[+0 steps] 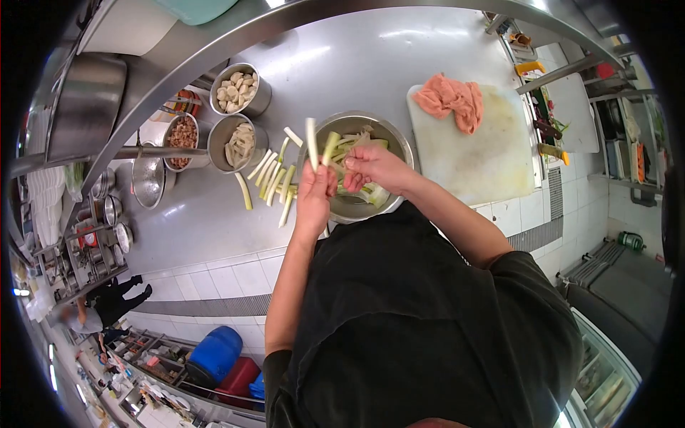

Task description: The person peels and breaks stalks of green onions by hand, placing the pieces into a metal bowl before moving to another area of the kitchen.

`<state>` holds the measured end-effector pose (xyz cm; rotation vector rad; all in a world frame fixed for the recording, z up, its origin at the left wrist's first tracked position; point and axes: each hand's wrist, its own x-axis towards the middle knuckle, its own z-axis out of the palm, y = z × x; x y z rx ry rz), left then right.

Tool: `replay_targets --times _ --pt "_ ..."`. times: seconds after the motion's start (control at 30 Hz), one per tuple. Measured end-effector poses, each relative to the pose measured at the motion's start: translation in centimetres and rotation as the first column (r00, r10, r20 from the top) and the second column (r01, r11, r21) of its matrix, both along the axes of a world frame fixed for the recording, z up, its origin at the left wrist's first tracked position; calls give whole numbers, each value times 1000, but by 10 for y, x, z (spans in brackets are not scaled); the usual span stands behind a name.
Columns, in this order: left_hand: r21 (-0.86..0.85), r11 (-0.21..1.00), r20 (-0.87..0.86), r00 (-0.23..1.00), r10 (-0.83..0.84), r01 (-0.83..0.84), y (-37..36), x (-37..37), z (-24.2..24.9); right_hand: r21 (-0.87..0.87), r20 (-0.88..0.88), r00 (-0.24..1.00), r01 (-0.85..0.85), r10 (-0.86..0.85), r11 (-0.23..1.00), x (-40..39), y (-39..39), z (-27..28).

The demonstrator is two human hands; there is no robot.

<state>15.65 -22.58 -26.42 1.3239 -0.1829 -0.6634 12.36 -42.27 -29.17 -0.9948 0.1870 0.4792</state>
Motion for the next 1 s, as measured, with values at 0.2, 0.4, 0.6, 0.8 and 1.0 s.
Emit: replay_targets --times 0.2,0.4,0.6,0.8,1.0 --pt "-315 905 -394 907 148 -285 17 13 -8 -593 205 972 32 113 804 -9 2 1" --pt "-307 868 -429 871 241 -391 23 14 -23 -812 320 933 183 162 554 -14 -10 22" --pt "-594 747 -359 929 85 -298 43 27 -15 -902 385 815 432 432 -10 -24 -24 7" --pt "-622 750 -298 954 40 -226 29 22 6 -842 408 733 532 545 -85 -16 -16 10" --pt "-550 832 -186 981 -46 -66 10 20 10 -738 673 688 607 271 293 -13 9 54"
